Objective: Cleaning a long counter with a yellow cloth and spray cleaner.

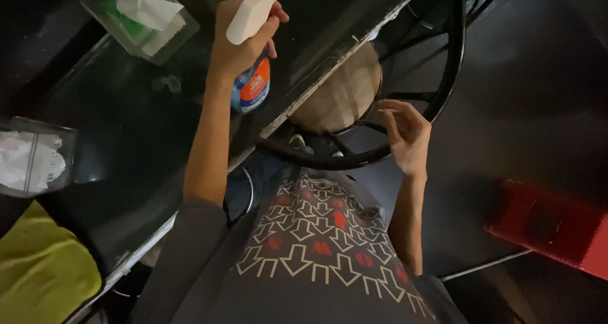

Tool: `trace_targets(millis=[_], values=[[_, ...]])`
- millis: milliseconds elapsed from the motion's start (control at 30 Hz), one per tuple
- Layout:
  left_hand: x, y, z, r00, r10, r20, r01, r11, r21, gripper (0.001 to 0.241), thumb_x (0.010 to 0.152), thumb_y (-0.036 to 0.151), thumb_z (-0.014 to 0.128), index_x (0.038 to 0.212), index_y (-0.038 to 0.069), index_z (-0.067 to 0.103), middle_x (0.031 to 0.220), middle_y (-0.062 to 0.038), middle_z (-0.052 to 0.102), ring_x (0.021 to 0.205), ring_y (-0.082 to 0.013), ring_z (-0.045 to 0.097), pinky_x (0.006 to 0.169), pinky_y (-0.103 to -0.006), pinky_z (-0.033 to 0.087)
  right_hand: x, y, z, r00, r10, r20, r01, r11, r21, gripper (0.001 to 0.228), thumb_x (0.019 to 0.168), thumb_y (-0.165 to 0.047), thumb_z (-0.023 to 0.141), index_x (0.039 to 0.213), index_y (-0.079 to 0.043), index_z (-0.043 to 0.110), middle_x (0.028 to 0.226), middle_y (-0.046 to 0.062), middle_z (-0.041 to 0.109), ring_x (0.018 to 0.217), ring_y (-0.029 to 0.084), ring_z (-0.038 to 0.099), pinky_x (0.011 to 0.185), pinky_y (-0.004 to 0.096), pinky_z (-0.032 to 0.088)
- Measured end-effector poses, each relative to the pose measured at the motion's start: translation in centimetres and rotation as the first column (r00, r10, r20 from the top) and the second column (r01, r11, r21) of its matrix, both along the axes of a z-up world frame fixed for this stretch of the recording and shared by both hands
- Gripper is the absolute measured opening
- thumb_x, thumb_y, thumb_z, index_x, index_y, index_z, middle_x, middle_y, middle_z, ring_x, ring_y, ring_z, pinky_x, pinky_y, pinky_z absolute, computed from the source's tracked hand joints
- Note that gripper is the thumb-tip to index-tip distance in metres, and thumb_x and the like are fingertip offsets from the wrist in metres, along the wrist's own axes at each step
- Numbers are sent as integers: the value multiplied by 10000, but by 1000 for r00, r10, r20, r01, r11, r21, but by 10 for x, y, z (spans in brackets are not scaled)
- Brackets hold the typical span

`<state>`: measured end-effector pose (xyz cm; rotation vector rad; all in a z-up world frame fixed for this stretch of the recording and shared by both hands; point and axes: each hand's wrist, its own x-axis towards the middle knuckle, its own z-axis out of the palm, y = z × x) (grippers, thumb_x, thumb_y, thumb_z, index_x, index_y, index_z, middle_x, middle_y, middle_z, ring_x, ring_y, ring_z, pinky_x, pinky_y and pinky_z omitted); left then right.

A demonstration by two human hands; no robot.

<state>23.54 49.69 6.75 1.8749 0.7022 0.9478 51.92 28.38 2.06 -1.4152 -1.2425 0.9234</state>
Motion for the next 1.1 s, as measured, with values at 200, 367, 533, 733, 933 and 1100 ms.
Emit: trace_targets(millis=[200, 367, 533, 733, 933, 1100], values=[[20, 4, 4, 999, -9, 33, 8, 1000, 10, 178, 1096, 63, 523, 969, -53, 570, 824, -182, 627, 495, -257, 670, 450, -295, 538, 1, -3, -5, 1000, -13, -28, 12, 1000, -16, 183, 1103, -87, 566, 1205, 26, 667, 1175, 164, 718, 1064, 232, 722, 925, 317, 615], [49, 13, 8, 993, -5, 115, -11, 991, 135, 413, 1091, 39, 494, 702, -68, 583, 571, -146, 603, 499, -226, 645, 557, -310, 531, 1, -2, 2, 1000, -22, 19, 22, 1000, 11, 215, 1100, -146, 575, 1190, 22, 672, 1165, 165, 715, 1070, 259, 729, 940, 345, 629], [68, 18, -4, 976, 78, 203, -81, 997, 4, 267, 1063, 58, 530, 813, -24, 575, 644, -121, 611, 509, -210, 668, 596, -305, 559, 7, -6, -6, 996, -47, 71, 47, 999, 9, 216, 1092, -160, 594, 1173, 16, 689, 1158, 150, 730, 1014, 219, 738, 862, 294, 617], [72, 14, 3, 988, 74, 135, -76, 997, 14, 60, 1017, -19, 540, 1003, -5, 597, 973, -140, 704, 479, -227, 673, 494, -271, 552, 11, -12, -6, 990, -96, 108, 97, 995, -8, 185, 1095, -119, 592, 1189, 7, 692, 1126, 133, 733, 975, 191, 731, 811, 273, 598], [58, 10, 3, 987, 90, 131, -91, 996, 4, 36, 1026, -6, 558, 1049, -3, 586, 982, -147, 683, 506, -198, 639, 512, -264, 553, 13, -13, -12, 992, -103, 77, 104, 995, -10, 193, 1086, -117, 601, 1183, 22, 692, 1146, 144, 732, 990, 206, 736, 872, 290, 615], [29, 6, 5, 992, 120, 32, -122, 990, 69, 88, 1040, 8, 551, 953, -4, 547, 815, -137, 640, 501, -225, 681, 477, -270, 483, 10, -10, -7, 988, -94, 122, 98, 995, -25, 182, 1086, -119, 601, 1179, 4, 700, 1130, 141, 733, 1002, 228, 741, 885, 323, 629]])
